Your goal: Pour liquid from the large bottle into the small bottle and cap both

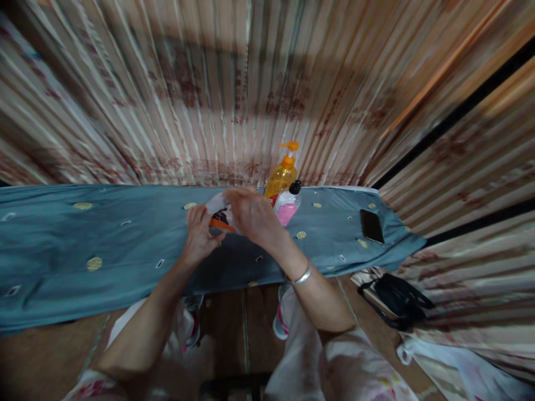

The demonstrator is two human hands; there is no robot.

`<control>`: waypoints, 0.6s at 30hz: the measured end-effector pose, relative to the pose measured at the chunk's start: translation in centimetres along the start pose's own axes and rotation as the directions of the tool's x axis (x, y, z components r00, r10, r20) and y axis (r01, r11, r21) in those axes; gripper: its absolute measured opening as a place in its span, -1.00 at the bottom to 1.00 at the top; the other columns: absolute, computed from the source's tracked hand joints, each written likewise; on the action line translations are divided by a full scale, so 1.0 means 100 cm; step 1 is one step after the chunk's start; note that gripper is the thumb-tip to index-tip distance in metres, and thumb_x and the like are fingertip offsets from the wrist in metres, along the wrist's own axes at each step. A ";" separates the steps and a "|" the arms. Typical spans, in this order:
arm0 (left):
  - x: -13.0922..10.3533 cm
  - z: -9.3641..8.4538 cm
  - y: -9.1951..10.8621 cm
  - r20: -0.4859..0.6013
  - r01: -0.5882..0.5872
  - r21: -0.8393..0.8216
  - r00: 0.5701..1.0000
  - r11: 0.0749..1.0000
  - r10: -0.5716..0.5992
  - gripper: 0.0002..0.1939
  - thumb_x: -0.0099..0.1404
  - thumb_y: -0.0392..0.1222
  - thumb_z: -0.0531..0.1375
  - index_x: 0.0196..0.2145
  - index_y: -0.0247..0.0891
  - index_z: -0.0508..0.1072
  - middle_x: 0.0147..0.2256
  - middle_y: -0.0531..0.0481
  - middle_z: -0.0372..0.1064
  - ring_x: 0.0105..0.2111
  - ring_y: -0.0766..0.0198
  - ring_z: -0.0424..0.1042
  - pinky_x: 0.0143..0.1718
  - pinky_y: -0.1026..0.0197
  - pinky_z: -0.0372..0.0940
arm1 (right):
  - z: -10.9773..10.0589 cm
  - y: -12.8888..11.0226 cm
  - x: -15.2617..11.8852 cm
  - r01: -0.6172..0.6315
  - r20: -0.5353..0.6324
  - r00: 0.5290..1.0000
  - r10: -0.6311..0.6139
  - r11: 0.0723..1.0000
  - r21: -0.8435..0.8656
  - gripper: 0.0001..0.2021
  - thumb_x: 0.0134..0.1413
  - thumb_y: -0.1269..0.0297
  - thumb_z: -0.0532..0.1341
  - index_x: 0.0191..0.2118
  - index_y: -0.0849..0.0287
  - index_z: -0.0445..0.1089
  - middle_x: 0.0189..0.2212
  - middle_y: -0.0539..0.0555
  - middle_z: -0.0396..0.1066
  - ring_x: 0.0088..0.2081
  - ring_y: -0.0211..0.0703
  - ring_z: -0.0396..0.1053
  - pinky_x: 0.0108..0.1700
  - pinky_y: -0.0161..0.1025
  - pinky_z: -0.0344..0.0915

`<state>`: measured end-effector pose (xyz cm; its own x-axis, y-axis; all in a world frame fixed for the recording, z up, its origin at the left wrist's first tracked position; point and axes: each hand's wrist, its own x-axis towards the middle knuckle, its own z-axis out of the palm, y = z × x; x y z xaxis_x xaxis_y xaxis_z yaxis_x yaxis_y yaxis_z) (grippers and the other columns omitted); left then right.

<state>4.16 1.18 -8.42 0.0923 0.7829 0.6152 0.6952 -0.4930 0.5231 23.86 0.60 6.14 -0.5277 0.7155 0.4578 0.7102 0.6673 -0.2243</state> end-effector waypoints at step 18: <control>-0.005 0.007 0.004 -0.052 0.235 -0.350 0.962 0.907 -0.269 -0.23 0.04 -0.11 0.55 0.17 -0.12 0.38 0.02 -0.11 0.56 0.02 -0.10 0.59 0.09 -0.13 0.51 | 0.074 0.050 -0.032 -0.302 0.029 0.867 0.497 0.480 0.823 -0.63 0.13 -0.03 0.41 -0.07 0.10 0.71 -0.17 0.09 0.72 -0.11 0.04 0.62 -0.02 -0.07 0.54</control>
<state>4.94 0.86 -8.93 -0.1351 0.8659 0.4817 0.4032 -0.3961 0.8250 25.65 3.21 -2.85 -0.1178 0.9581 0.2610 0.1173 0.2744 -0.9544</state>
